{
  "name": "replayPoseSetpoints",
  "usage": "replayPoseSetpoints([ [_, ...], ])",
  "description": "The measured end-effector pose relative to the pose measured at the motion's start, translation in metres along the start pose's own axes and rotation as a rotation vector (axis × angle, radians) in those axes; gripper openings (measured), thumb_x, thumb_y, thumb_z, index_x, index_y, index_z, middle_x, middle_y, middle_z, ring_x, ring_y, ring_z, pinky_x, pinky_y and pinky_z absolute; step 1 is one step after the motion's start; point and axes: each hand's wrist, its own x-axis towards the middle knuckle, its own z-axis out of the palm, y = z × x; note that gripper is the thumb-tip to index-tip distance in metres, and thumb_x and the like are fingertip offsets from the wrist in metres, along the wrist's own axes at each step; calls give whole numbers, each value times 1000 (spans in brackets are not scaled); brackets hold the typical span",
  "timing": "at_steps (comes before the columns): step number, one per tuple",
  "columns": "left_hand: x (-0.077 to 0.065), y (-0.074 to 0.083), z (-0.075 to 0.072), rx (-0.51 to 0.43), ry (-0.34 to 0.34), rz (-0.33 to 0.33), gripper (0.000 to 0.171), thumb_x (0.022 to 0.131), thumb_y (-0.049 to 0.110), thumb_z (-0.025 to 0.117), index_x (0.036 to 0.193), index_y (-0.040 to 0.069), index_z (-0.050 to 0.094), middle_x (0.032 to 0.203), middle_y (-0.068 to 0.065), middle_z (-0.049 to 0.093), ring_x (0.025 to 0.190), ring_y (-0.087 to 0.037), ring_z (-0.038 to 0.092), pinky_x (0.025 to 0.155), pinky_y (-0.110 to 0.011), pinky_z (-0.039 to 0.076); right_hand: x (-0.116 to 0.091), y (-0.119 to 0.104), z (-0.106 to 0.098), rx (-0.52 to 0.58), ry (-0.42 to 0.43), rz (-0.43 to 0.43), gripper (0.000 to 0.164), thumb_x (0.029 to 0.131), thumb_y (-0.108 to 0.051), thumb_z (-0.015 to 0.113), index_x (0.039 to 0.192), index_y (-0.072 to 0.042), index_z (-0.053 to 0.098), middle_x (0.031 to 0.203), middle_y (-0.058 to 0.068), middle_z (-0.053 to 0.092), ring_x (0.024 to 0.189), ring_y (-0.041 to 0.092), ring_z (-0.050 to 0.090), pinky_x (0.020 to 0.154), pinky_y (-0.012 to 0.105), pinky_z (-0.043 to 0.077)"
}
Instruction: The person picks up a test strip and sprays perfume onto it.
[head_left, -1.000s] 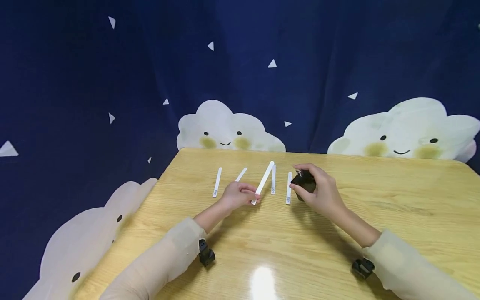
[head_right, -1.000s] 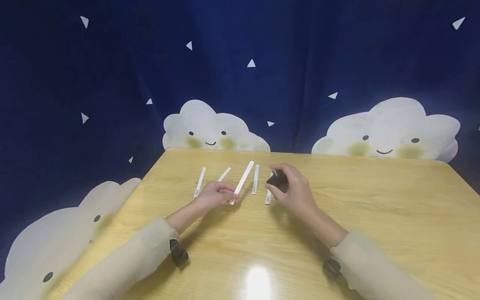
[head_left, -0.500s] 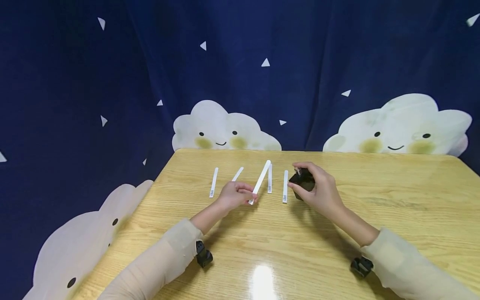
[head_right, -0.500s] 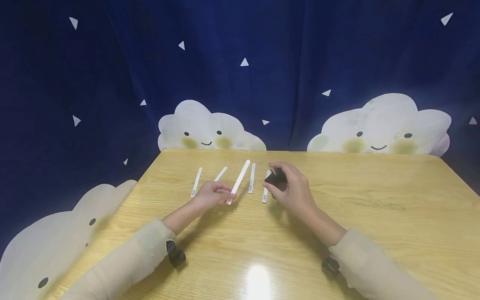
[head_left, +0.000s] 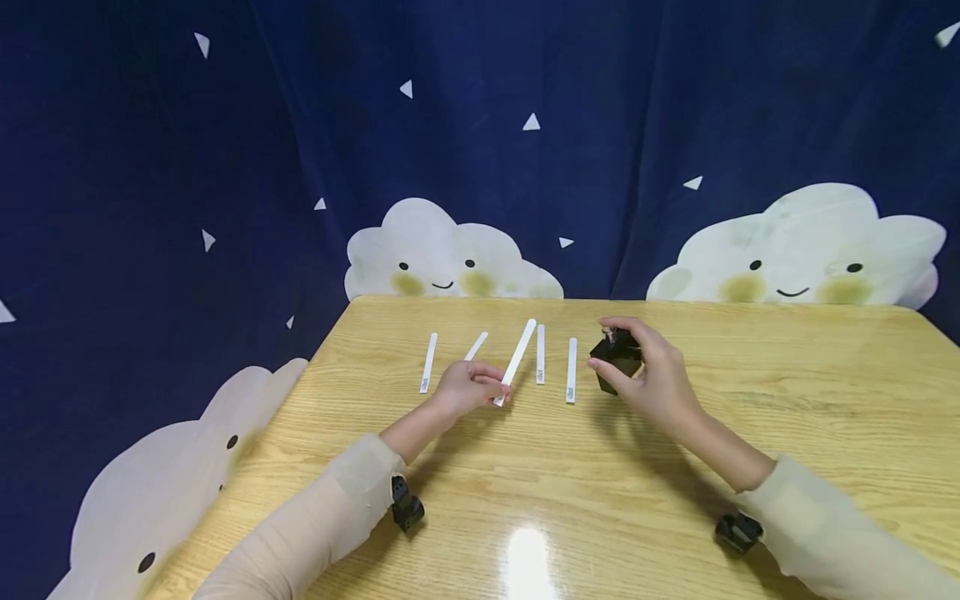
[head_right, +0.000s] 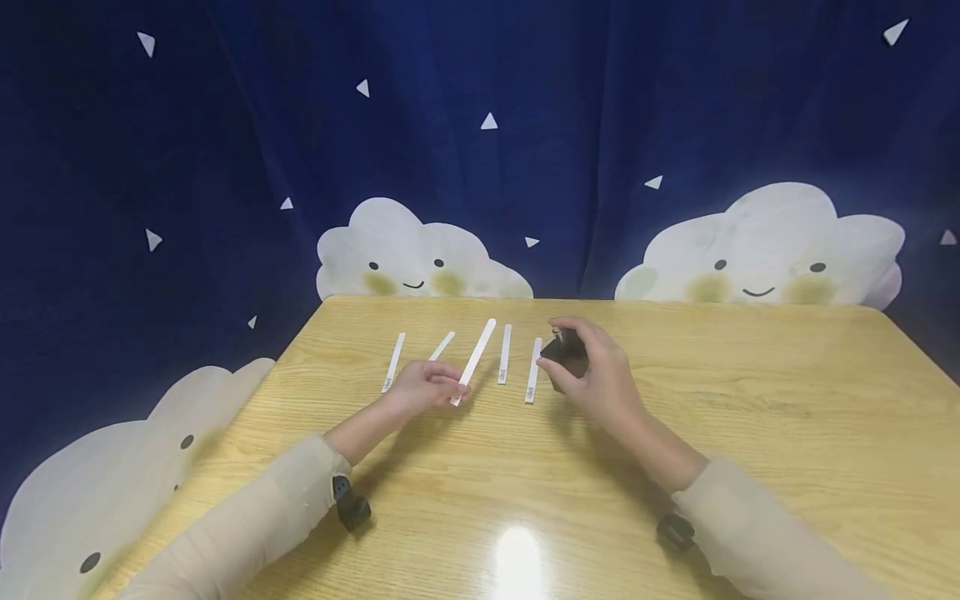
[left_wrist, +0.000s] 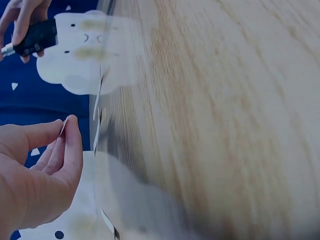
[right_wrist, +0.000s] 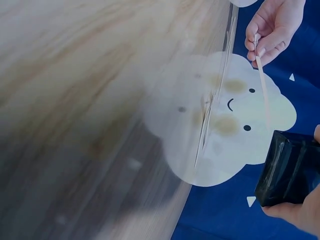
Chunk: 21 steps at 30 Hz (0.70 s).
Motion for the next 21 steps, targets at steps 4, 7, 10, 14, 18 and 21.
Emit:
replayPoseSetpoints([
  [4, 5, -3, -2, -4, 14, -6, 21, 84, -2, 67, 104, -6, 66, 98, -19, 74, 85, -22, 73, 78, -32, 61, -2, 3, -7, -9, -14, -1, 53, 74, -7, 82, 122, -6, 60, 110, 12, 68, 86, 16, 61, 71, 6, 45],
  [7, 9, -4, -3, -1, 26, -20, 21, 84, -2, 67, 104, -6, 66, 99, -19, 74, 83, -22, 73, 78, -30, 61, -5, 5, -12, -15, -24, 9, 54, 74, -7, 82, 123, -7, 59, 108, 10, 67, 80, 12, 60, 65, 8, 48],
  [10, 13, -4, -4, 1, 35, -36, 21, 83, -1, 69, 104, -6, 66, 99, -18, 74, 79, -17, 72, 78, -29, 61, -8, 7, -19, -16, -29, 22, 55, 74, -7, 82, 123, -6, 59, 107, 10, 67, 76, 12, 59, 60, 12, 49],
  [14, 18, -4, -5, -10, 43, -43, 23, 83, -1, 69, 105, -6, 66, 101, -19, 73, 77, -15, 71, 80, -30, 60, -11, 10, -27, -23, -31, 23, 56, 73, -4, 81, 124, -6, 58, 111, 11, 67, 75, 14, 58, 57, 14, 49],
  [18, 22, -5, -10, -13, 58, -63, 22, 83, -2, 69, 105, -6, 66, 103, -21, 72, 79, -16, 71, 81, -30, 60, -12, 13, -33, -37, -32, 12, 57, 72, -3, 82, 125, -7, 58, 109, 11, 67, 76, 12, 57, 58, 12, 49],
  [21, 24, -6, -13, -4, 86, -74, 21, 83, -2, 69, 103, -6, 66, 103, -21, 72, 80, -16, 71, 80, -30, 61, -11, 14, -35, -44, -30, 2, 58, 71, -3, 83, 124, -7, 59, 107, 11, 67, 78, 8, 57, 61, 9, 50],
])
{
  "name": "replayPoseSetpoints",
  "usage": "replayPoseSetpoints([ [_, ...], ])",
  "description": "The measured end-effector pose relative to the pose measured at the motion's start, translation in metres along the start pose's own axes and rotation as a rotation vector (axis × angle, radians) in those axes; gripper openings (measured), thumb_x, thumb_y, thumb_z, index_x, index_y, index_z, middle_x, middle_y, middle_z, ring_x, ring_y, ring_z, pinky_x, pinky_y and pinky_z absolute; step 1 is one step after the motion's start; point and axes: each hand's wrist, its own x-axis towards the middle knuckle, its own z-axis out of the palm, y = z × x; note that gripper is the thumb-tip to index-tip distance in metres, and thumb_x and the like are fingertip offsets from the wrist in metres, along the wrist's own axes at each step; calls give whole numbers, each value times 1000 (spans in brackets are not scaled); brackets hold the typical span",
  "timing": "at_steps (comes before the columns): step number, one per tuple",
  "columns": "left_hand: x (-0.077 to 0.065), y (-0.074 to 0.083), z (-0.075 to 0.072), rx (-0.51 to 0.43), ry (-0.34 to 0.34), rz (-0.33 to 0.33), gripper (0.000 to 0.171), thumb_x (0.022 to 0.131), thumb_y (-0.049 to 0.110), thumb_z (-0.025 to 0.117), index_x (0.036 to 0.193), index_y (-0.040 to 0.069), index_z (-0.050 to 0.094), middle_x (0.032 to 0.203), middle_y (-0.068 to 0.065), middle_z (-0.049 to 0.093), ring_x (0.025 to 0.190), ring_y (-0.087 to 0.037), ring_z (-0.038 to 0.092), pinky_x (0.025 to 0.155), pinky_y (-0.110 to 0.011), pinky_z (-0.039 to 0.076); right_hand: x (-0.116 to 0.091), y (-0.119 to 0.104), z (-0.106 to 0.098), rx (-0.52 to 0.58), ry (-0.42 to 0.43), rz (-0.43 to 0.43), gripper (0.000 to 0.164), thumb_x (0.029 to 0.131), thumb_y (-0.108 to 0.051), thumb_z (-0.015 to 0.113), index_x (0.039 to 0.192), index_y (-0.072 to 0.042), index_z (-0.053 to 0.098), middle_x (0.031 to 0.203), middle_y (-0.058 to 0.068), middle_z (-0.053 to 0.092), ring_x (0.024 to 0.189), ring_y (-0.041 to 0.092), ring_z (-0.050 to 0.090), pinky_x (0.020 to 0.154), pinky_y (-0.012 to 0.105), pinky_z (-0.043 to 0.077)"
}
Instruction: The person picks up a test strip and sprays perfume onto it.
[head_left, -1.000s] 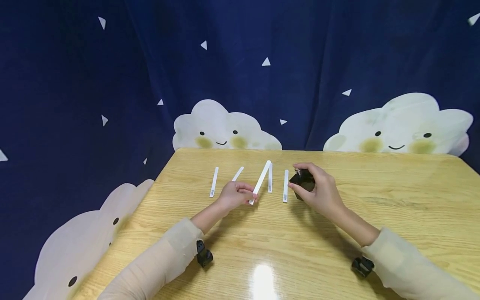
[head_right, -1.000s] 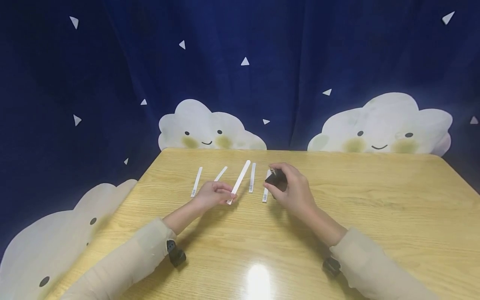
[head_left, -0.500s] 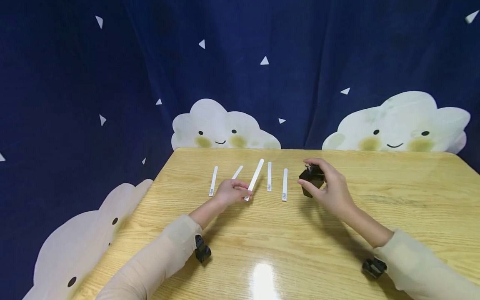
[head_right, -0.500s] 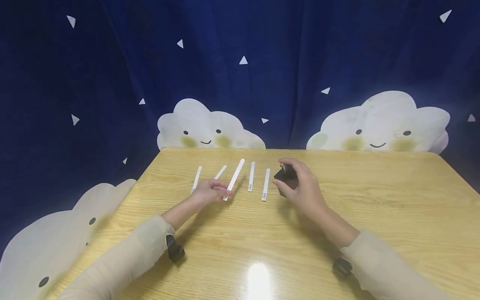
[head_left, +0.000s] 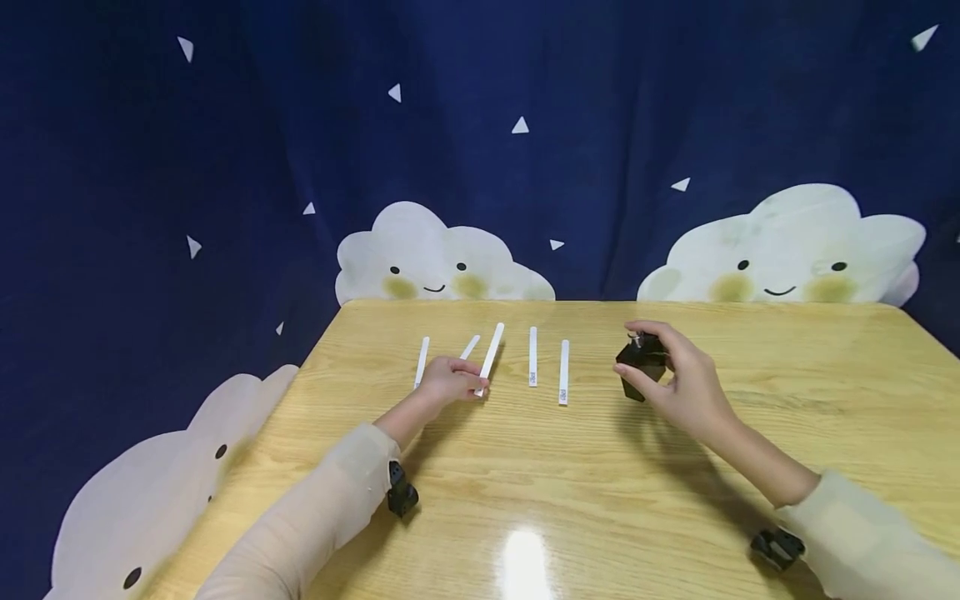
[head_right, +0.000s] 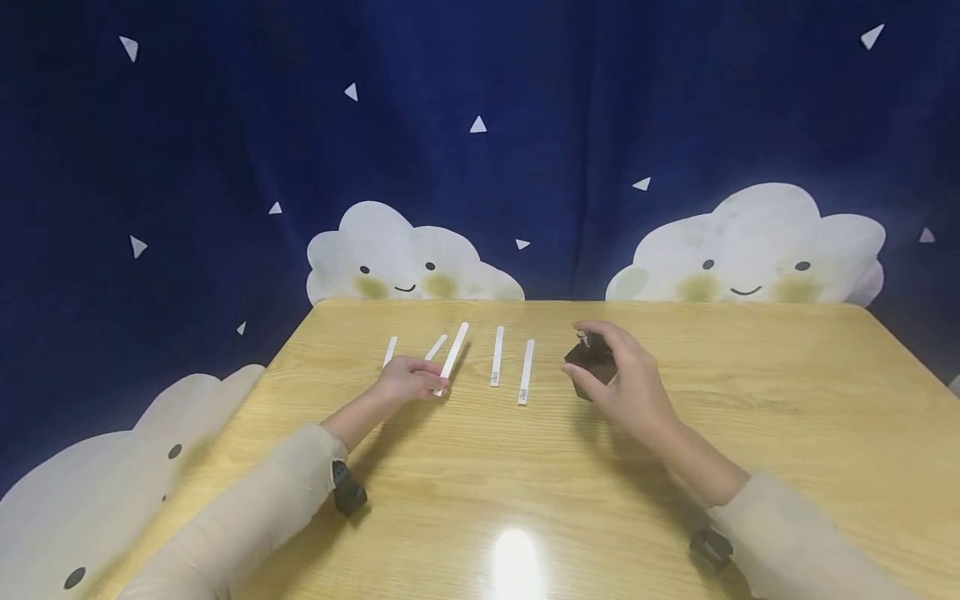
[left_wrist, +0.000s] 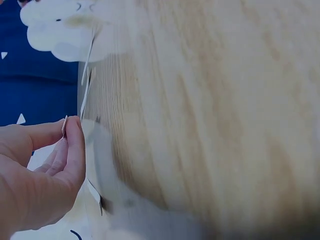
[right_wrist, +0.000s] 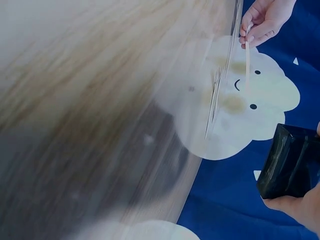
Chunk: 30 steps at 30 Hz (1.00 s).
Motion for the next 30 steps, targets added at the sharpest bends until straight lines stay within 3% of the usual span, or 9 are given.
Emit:
replayPoseSetpoints([
  [11, 10, -6, -2, -41, 51, -24, 18, 82, -4, 69, 100, -9, 66, 95, -19, 72, 73, -16, 72, 74, -28, 61, -5, 3, -5, 17, 15, -8, 59, 70, -1, 83, 123, -7, 60, 108, 8, 68, 75, 6, 58, 59, 12, 51],
  [18, 11, -4, -2, 44, 83, 36, 17, 82, -1, 71, 97, -8, 67, 94, -20, 72, 62, -9, 67, 70, -26, 61, -7, 5, -12, 16, 36, -13, 60, 69, 2, 83, 123, -7, 60, 95, 7, 68, 70, 5, 57, 55, 11, 48],
  [30, 9, 2, 0, 131, 74, 58, 17, 82, 2, 73, 96, -6, 69, 93, -21, 73, 58, -6, 63, 69, -25, 61, -9, 9, -15, 8, 45, -10, 60, 68, 2, 83, 122, -6, 61, 95, 7, 68, 69, 9, 56, 55, 8, 44],
])
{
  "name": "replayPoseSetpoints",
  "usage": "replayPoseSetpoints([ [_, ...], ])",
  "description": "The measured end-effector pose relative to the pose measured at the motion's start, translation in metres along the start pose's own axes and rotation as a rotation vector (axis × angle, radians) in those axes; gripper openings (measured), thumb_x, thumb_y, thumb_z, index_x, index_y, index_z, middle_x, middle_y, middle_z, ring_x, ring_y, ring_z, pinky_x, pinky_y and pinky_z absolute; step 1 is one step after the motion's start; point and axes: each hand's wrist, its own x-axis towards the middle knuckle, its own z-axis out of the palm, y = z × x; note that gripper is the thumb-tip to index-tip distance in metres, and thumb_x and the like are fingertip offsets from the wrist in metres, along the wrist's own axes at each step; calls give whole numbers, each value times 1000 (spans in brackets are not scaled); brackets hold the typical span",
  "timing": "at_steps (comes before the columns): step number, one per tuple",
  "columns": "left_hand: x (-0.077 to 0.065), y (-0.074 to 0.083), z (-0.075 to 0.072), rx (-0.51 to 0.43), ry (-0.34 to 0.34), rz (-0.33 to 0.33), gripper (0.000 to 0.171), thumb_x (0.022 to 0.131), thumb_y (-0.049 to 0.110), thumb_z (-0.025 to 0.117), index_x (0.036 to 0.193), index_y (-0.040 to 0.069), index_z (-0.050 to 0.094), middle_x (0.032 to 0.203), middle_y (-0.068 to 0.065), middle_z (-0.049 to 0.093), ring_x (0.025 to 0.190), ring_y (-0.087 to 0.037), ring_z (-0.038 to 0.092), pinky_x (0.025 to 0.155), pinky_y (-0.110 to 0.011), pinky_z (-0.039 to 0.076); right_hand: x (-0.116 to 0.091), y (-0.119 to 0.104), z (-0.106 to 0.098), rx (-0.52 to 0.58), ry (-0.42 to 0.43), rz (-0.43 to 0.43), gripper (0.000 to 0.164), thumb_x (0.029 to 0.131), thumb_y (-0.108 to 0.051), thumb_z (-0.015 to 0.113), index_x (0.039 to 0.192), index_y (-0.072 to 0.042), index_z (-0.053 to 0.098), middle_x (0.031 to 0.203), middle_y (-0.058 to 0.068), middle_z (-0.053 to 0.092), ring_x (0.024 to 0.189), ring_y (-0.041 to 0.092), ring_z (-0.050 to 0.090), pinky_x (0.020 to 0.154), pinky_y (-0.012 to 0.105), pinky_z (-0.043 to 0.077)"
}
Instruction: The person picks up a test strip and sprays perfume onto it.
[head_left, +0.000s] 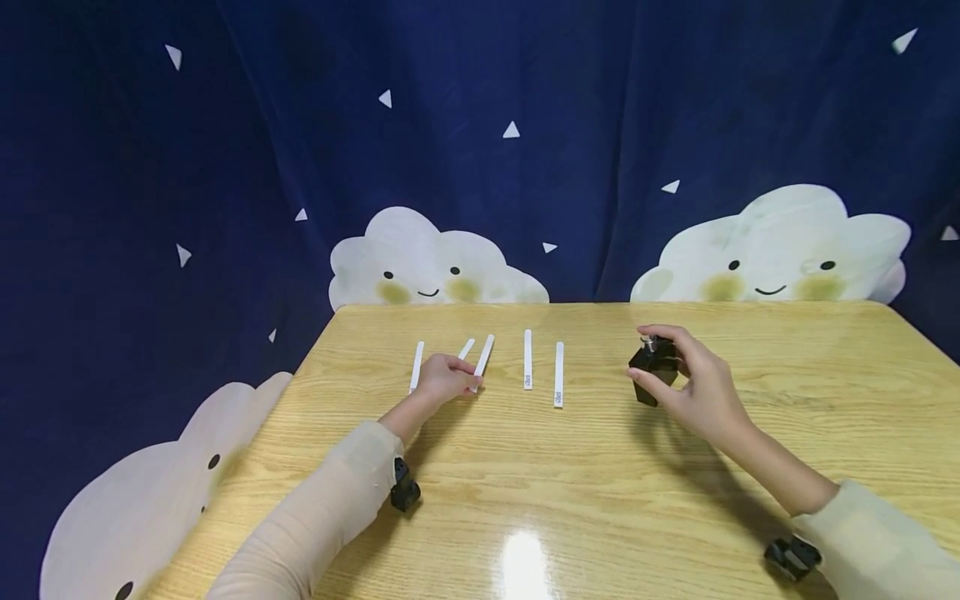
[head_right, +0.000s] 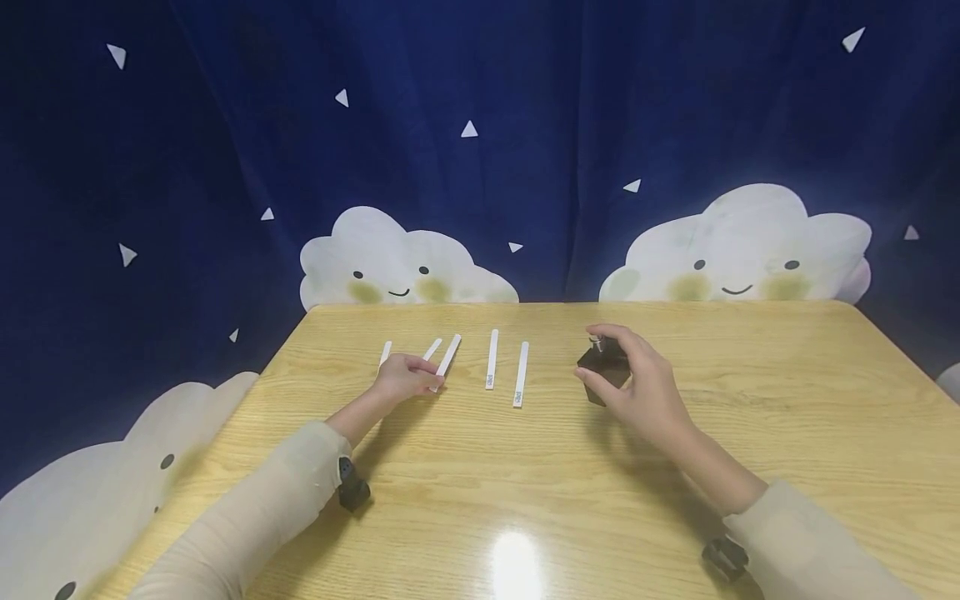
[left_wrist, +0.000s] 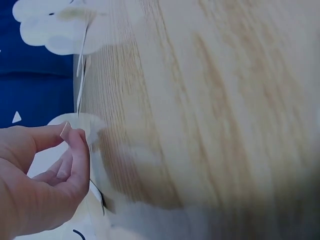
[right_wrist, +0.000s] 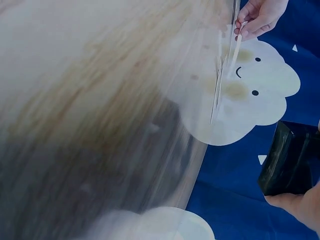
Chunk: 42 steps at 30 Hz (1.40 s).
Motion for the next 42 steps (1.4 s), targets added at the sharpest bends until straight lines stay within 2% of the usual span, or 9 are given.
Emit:
replayPoseSetpoints([
  [9, -2, 0, -3, 126, 17, 36, 16, 82, 8, 74, 94, -1, 71, 87, -15, 74, 61, -13, 69, 61, -23, 57, -1, 0, 0, -6, -3, 5, 59, 68, 1, 83, 122, -8, 61, 95, 7, 69, 69, 6, 55, 55, 6, 43],
  [16, -1, -2, -5, 200, 44, 70, 11, 82, 8, 73, 91, 0, 73, 86, -14, 74, 59, -6, 65, 53, -16, 47, -1, 0, 0, -6, -12, 10, 59, 69, 0, 83, 122, -7, 61, 96, 7, 69, 72, 4, 57, 57, 7, 47],
  [23, -2, -3, -3, 215, 45, 140, 15, 81, 7, 73, 93, -1, 72, 89, -14, 74, 66, -9, 64, 56, -15, 48, -2, -3, -1, 21, -21, 16, 60, 70, 1, 83, 124, -9, 60, 98, 7, 69, 75, 2, 59, 62, 5, 50],
  [33, 2, 6, 22, 144, -18, 200, 22, 83, 10, 73, 102, -1, 71, 93, -14, 73, 75, -12, 65, 62, -16, 51, -8, 2, -5, 18, -16, 47, 60, 70, 1, 83, 124, -9, 60, 102, 8, 68, 79, -5, 58, 69, 3, 51],
  [38, 2, 14, 34, 140, -39, 194, 28, 83, 11, 73, 107, -2, 69, 99, -16, 72, 87, -23, 68, 67, -20, 55, -12, 4, -9, 26, -13, 63, 61, 70, 2, 82, 125, -10, 59, 99, 7, 68, 80, -6, 58, 74, 1, 49],
  [42, 3, 17, 45, 148, -29, 189, 32, 81, 12, 75, 109, -2, 67, 102, -16, 71, 91, -25, 67, 68, -20, 54, -14, 6, -12, 18, -2, 62, 63, 68, 4, 82, 125, -9, 59, 100, 8, 67, 80, -8, 58, 75, 0, 48],
])
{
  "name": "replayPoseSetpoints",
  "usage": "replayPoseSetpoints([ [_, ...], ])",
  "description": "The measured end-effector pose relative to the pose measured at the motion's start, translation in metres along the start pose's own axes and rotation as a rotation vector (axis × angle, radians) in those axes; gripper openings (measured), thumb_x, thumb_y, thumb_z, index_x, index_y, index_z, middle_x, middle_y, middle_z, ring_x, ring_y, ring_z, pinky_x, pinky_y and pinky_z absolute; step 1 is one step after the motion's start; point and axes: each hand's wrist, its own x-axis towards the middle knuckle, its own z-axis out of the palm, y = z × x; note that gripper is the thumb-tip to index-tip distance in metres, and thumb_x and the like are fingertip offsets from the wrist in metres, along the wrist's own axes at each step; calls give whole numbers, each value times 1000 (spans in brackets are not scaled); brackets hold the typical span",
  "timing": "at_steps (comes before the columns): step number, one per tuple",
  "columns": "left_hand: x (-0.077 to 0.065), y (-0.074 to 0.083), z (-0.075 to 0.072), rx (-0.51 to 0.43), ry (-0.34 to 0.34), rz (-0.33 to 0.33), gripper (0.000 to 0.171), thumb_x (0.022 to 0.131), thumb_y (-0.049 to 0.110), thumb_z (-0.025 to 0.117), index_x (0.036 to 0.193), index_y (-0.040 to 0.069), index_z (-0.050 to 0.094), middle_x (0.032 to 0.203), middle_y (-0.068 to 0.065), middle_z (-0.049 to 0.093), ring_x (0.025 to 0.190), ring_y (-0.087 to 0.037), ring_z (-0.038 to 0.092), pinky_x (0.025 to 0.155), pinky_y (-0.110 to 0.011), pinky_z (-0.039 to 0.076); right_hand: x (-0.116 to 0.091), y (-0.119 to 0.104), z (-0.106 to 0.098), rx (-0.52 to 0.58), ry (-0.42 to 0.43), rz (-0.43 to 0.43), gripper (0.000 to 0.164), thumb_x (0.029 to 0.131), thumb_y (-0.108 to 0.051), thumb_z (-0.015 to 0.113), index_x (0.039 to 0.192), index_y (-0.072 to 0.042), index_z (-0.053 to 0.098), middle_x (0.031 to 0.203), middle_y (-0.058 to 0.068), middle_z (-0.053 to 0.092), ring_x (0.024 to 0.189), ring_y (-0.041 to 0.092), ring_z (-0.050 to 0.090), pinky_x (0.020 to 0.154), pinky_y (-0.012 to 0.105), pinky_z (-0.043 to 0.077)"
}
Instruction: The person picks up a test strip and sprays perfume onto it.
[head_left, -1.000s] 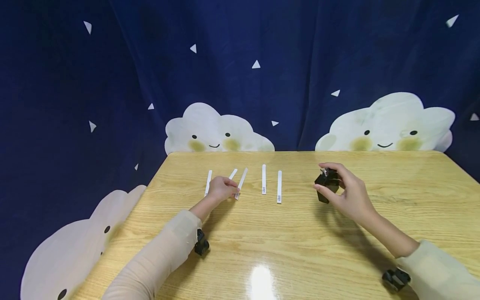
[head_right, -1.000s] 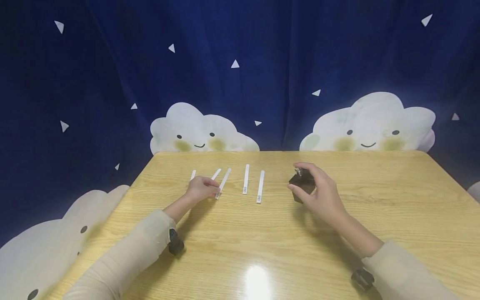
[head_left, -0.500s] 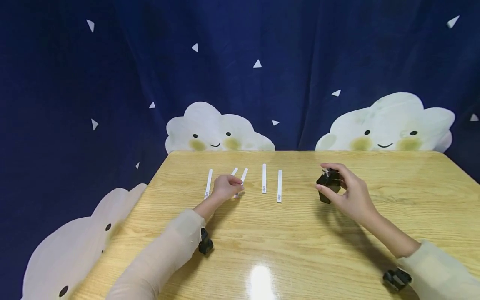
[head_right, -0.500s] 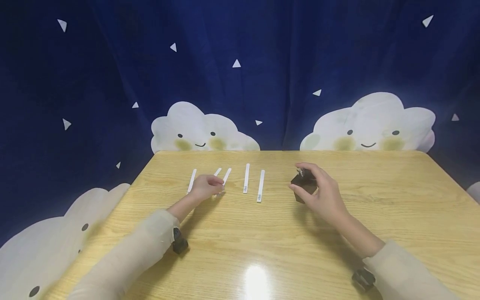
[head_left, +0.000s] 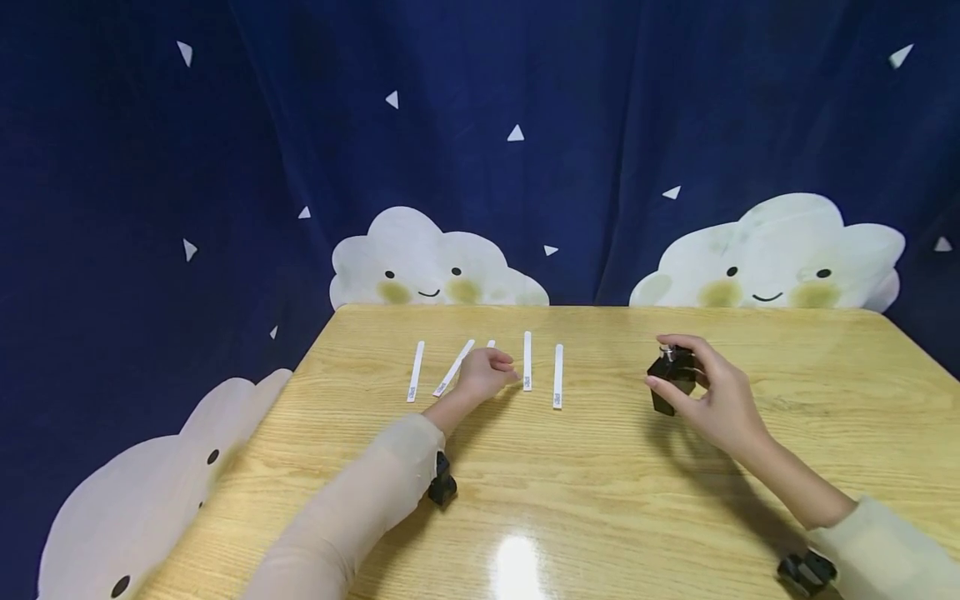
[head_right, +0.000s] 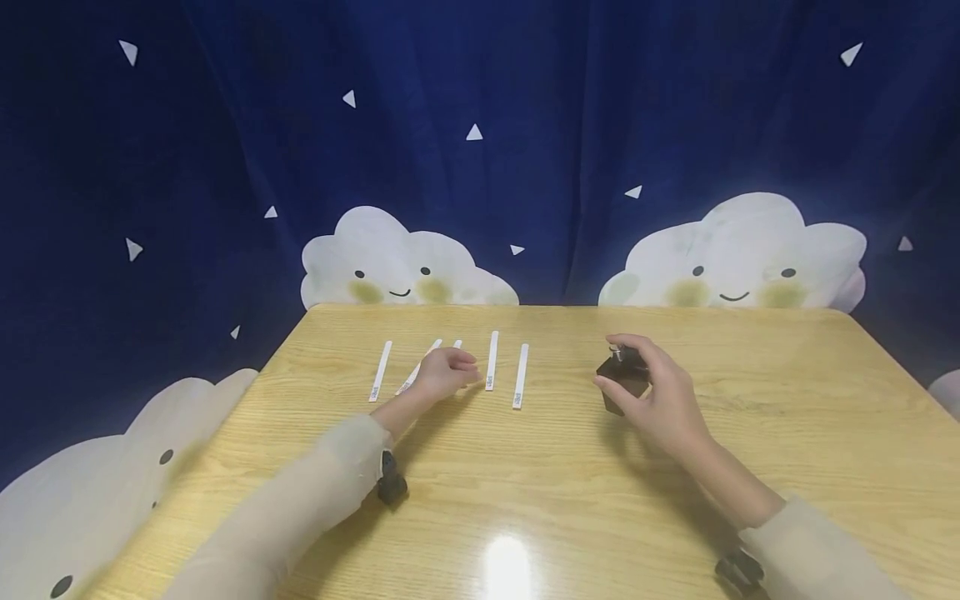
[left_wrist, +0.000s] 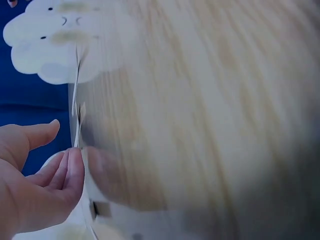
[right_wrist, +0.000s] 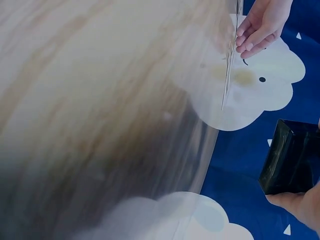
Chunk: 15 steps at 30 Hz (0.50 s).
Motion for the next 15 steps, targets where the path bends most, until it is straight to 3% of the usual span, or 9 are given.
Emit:
replayPoseSetpoints([
  [9, 3, 8, 21, 41, 43, 4, 39, 75, 14, 81, 107, -3, 66, 104, -17, 67, 87, -19, 59, 73, -25, 51, 0, 2, -1, -28, 8, -15, 63, 68, 3, 83, 125, -10, 60, 98, 8, 68, 78, -6, 59, 74, 1, 49],
  [15, 2, 10, 24, 197, 47, 60, 34, 75, 10, 80, 103, -3, 66, 101, -15, 68, 87, -20, 60, 76, -29, 53, -1, 3, 0, -34, 1, 11, 61, 69, 1, 83, 125, -11, 60, 98, 10, 69, 79, -6, 59, 72, 1, 49],
])
